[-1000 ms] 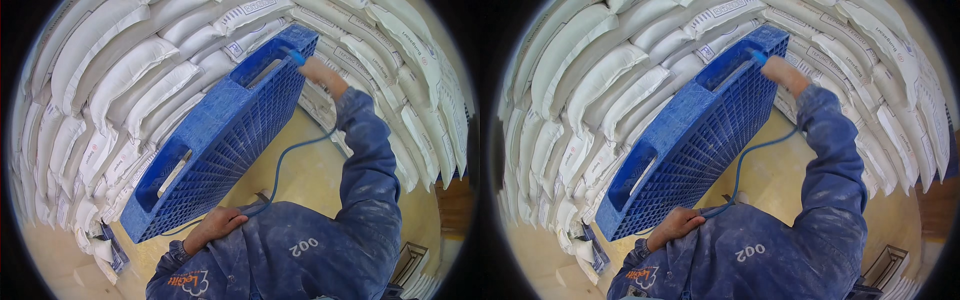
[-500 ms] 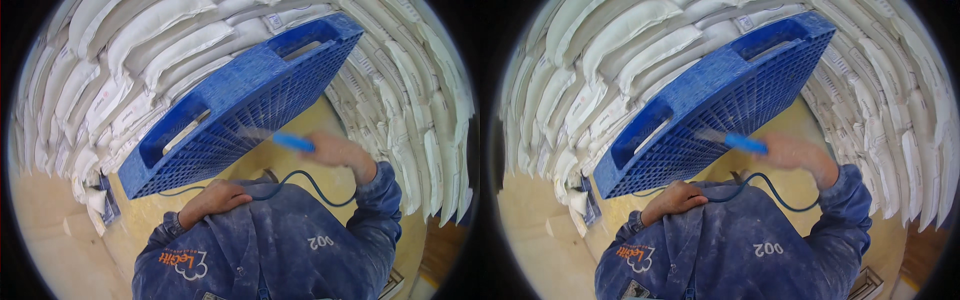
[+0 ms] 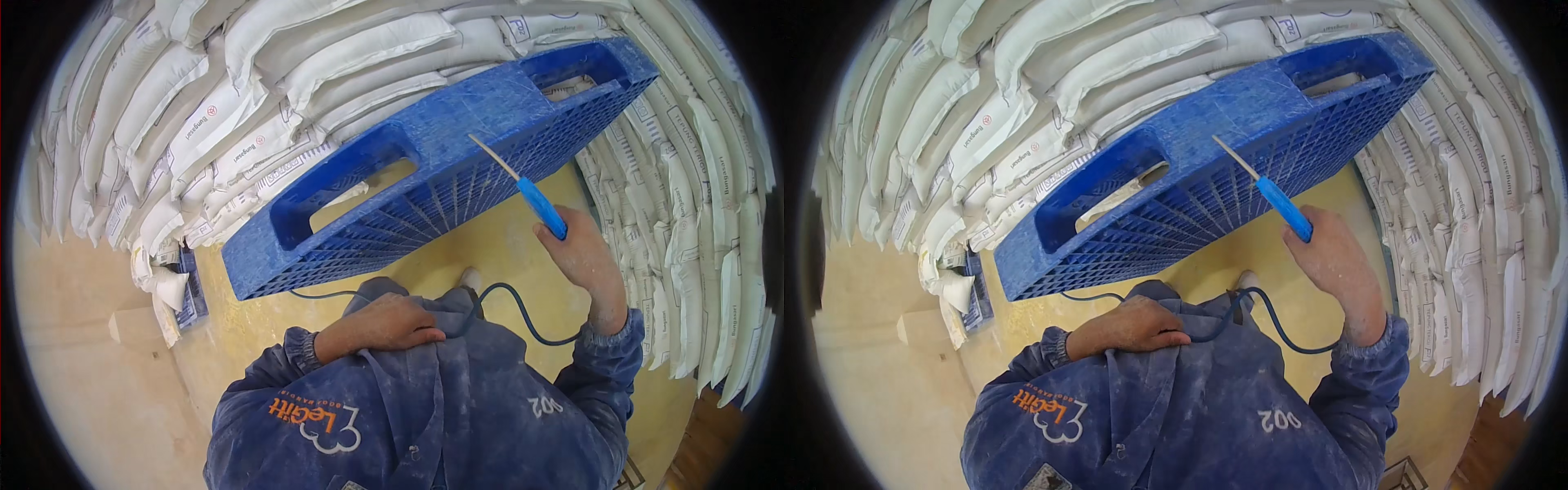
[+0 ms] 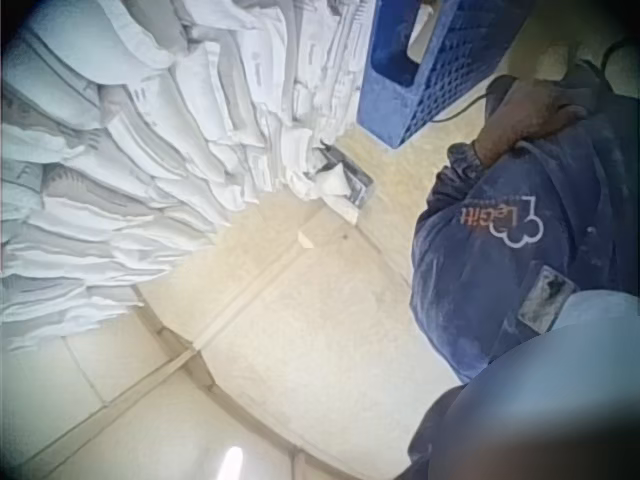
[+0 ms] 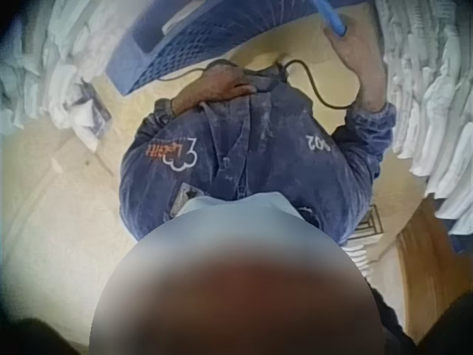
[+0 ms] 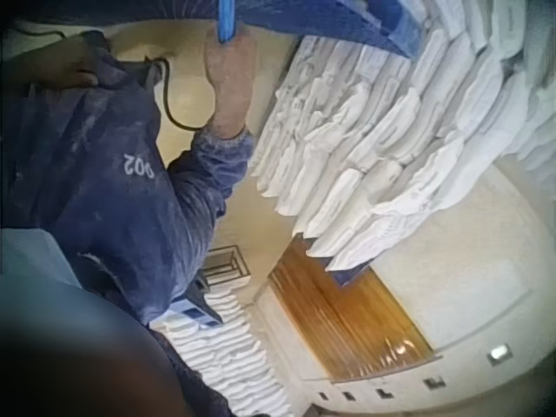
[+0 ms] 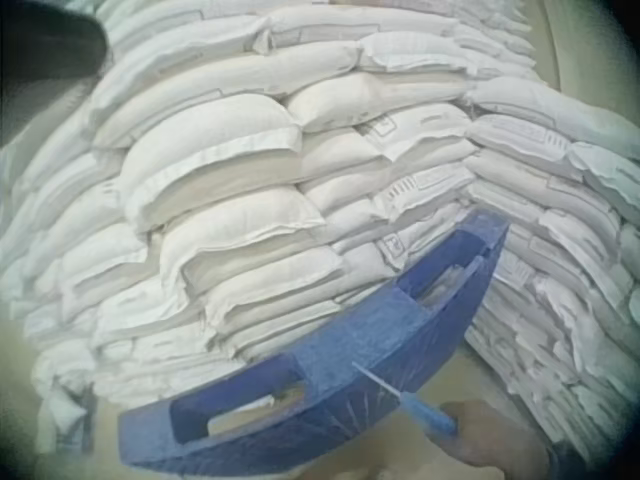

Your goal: The person connects a blue air nozzle to a wall-mounted faucet and uses it to blow dust off several blue plastic pallets. They handle the pallets one by one, lifting and turning them to clean different sides and the grid surfaces before stacking them.

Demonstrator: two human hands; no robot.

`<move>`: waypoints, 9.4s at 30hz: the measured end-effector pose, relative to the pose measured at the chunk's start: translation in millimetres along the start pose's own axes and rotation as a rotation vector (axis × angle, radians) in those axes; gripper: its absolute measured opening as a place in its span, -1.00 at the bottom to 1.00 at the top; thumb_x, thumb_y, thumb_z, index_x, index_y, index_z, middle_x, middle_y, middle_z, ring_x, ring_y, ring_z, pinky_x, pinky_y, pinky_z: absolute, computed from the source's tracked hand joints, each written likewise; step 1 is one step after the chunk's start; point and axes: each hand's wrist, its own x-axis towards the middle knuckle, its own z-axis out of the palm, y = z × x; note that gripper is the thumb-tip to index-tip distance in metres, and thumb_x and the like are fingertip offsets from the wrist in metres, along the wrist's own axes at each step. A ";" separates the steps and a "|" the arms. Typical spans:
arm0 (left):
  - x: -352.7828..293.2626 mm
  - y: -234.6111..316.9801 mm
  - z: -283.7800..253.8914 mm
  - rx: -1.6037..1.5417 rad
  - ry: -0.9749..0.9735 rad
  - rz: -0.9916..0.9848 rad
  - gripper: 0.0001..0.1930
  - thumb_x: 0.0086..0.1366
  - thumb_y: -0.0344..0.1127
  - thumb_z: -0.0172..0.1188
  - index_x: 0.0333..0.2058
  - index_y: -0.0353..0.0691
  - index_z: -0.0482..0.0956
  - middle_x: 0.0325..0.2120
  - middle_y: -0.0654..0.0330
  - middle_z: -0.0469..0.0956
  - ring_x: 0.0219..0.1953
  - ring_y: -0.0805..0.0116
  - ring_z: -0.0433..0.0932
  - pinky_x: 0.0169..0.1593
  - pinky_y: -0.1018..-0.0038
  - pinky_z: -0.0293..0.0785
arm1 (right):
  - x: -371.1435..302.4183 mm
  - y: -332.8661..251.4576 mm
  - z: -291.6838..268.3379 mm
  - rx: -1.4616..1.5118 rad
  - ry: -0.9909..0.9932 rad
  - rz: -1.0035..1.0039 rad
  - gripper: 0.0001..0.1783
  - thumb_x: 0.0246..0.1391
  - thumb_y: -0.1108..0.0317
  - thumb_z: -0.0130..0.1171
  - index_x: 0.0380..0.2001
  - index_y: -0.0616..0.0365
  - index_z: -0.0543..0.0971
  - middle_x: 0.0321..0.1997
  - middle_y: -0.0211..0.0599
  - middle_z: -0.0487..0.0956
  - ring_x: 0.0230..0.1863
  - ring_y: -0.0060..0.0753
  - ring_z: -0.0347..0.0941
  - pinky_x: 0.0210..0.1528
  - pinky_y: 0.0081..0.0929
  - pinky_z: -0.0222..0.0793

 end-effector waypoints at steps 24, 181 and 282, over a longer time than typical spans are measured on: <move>-84.4 -104.7 77.8 -0.324 -0.316 0.178 -0.59 0.25 -0.07 0.02 -0.58 -0.35 0.43 -0.69 0.09 0.39 -0.60 0.32 0.37 -0.46 0.41 0.28 | -295.2 192.4 422.2 1.312 0.768 1.232 -0.73 -0.05 0.29 0.05 -0.30 0.23 0.46 -0.54 -0.25 0.48 -0.54 -0.27 0.49 -0.53 -0.28 0.46; 1386.6 1891.7 1209.1 -0.323 -0.605 0.152 -0.45 0.34 0.07 -0.14 -0.69 -0.25 0.37 -0.75 0.30 0.26 -0.61 0.52 0.24 -0.47 0.47 0.22 | -1715.3 1866.8 -1104.5 0.169 0.834 0.681 -0.65 -0.01 0.15 0.16 -0.37 0.28 0.47 -0.61 -0.22 0.35 -0.52 -0.45 0.26 -0.43 -0.39 0.24; 1142.9 1397.4 794.7 -1.147 1.722 0.175 -0.36 0.29 0.17 -0.27 0.12 -0.26 0.18 0.10 -0.03 0.25 0.15 0.02 0.21 0.19 0.26 0.15 | -1075.3 1572.3 -1023.1 0.529 0.179 -0.511 -0.71 0.19 0.18 -0.13 -0.29 0.20 0.39 -0.30 -0.18 0.55 -0.34 -0.37 0.49 -0.31 -0.38 0.44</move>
